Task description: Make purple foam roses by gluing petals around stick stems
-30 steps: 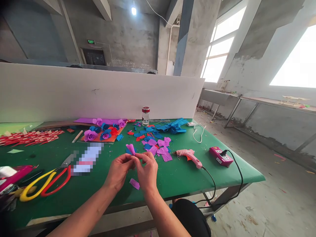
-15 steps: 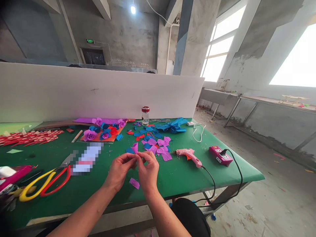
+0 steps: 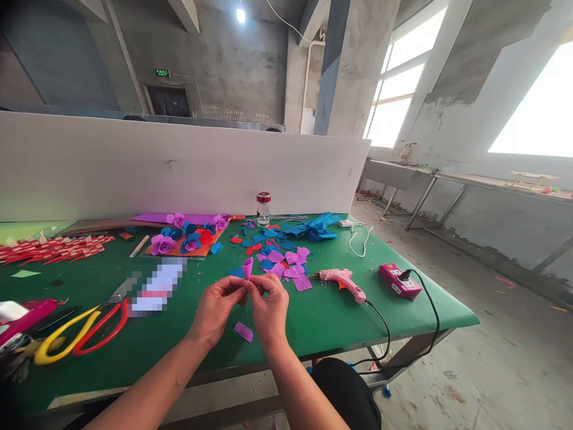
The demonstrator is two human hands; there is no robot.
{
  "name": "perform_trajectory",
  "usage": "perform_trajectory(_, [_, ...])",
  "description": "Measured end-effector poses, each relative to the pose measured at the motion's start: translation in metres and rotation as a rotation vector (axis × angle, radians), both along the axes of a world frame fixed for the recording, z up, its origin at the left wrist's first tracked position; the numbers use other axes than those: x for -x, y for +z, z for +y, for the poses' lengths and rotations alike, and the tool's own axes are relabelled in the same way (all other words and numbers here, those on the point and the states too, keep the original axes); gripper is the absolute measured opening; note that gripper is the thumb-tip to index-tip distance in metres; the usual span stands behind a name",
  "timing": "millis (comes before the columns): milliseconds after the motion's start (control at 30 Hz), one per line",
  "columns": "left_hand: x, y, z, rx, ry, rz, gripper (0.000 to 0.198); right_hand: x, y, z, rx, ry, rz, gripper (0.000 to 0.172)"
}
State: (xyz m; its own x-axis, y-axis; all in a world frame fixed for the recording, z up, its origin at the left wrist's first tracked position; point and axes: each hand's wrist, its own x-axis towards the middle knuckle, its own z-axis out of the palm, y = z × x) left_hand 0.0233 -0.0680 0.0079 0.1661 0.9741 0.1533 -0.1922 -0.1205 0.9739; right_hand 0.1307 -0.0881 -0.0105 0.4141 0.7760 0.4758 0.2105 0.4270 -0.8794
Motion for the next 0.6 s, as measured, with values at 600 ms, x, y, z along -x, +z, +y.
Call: perform_trajectory(600, [0.0022, 0.0029, -0.0009, -0.005, 0.033, -0.011, 0.020, -0.0048, -0.0035, 0.0069, 0.043, 0.140, 0.069, 0.022])
